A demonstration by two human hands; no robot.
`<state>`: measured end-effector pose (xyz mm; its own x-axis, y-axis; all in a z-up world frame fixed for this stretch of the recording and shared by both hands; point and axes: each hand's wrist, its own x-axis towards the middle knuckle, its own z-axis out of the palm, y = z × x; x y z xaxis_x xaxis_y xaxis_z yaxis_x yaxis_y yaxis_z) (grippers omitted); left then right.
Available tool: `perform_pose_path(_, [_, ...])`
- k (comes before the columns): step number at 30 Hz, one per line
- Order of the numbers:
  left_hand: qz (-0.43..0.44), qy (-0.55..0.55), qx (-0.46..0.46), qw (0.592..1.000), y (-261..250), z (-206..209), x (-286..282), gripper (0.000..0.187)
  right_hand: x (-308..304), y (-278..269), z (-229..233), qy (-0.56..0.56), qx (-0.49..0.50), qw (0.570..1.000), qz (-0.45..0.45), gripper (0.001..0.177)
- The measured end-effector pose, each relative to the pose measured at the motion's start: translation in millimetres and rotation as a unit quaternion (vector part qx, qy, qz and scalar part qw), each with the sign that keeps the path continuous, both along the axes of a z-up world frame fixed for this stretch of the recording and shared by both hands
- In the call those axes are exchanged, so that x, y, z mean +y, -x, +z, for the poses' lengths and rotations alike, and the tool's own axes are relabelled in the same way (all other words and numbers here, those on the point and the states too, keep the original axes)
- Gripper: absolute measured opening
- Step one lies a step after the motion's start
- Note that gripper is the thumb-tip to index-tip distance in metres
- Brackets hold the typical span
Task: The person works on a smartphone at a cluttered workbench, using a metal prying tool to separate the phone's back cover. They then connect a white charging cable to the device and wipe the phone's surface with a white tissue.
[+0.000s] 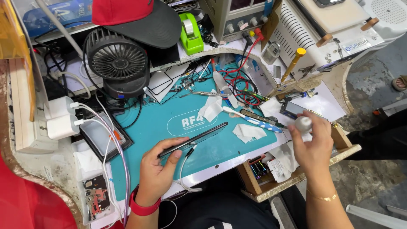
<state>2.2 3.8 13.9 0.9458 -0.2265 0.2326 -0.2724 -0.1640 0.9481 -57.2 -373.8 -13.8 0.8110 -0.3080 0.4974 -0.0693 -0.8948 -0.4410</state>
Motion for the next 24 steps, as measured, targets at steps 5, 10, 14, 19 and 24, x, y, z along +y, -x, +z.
perform_pose_path(5, [-0.001, -0.007, 0.008, 1.0, 0.7, -0.8, 0.4, 0.026, 3.6, 9.4, 16.8, 0.202, 0.063, 0.971, 0.109, 0.056])
perform_pose_path(10, [0.003, -0.009, 0.008, 1.0, 0.4, -1.4, 0.6, 0.026, 7.5, 5.2, 33.2, 0.323, 0.104, 0.936, 0.099, 0.053])
perform_pose_path(14, [-0.001, -0.008, 0.009, 1.0, 0.4, -2.2, 0.8, 0.025, 11.2, 2.8, 37.0, 0.329, 0.093, 0.936, 0.088, 0.047])
perform_pose_path(19, [-0.003, -0.006, 0.007, 1.0, 1.0, -1.9, 1.1, 0.023, 10.6, 3.2, 38.8, 0.334, 0.085, 0.935, 0.081, 0.043])
perform_pose_path(24, [-0.001, -0.006, 0.001, 1.0, 0.3, -2.9, 0.9, 0.024, 10.4, 6.9, 35.3, 0.304, 0.061, 0.947, 0.081, 0.039])
